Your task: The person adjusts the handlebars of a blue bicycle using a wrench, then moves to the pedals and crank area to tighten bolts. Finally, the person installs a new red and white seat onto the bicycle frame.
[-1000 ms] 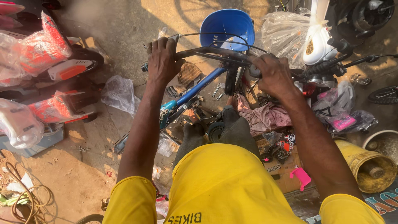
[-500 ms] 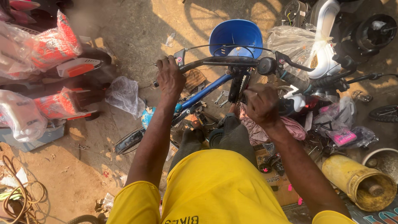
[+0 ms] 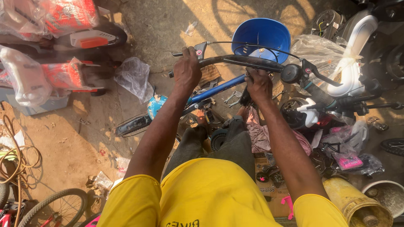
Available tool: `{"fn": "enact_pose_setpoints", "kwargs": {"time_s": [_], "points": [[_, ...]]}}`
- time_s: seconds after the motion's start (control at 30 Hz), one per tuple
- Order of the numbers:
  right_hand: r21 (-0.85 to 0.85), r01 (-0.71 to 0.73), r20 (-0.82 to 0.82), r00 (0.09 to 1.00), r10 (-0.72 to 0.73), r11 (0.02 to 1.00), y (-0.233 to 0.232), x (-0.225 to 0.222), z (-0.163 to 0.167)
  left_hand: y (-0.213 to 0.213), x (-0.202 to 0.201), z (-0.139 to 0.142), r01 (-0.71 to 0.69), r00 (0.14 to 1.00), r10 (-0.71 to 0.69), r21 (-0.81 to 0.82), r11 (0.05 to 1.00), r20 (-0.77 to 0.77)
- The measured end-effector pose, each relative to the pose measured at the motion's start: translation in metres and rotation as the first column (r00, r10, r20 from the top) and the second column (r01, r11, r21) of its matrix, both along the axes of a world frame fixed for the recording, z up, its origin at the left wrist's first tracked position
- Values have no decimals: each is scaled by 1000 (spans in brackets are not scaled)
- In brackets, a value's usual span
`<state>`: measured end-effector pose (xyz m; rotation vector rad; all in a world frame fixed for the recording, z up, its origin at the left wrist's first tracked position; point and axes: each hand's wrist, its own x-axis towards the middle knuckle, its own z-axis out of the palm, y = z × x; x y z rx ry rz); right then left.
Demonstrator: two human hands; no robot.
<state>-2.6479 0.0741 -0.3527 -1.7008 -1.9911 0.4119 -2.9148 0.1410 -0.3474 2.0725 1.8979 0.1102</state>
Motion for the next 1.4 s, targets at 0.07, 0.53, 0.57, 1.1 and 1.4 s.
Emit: {"fn": "enact_pose_setpoints", "kwargs": {"time_s": [0.07, 0.53, 0.57, 1.1, 1.4], "points": [[-11, -14, -56, 998, 14, 1000, 4, -2, 0, 9, -4, -4, 3, 1000, -4, 59, 998, 23], [67, 62, 147, 987, -71, 996, 24, -7, -28, 14, -4, -24, -35, 999, 32, 85, 996, 37], [92, 53, 121, 991, -64, 994, 25, -8, -26, 16, -4, -23, -37, 999, 33, 95, 995, 40], [-303, 31, 146, 989, 14, 952, 19, -26, 5, 24, -5, -7, -37, 999, 38, -42, 998, 25], [359, -209, 482, 876, 11, 910, 102, -74, 13, 26, -9, -14, 90, 994, -93, 61, 994, 52]]}}
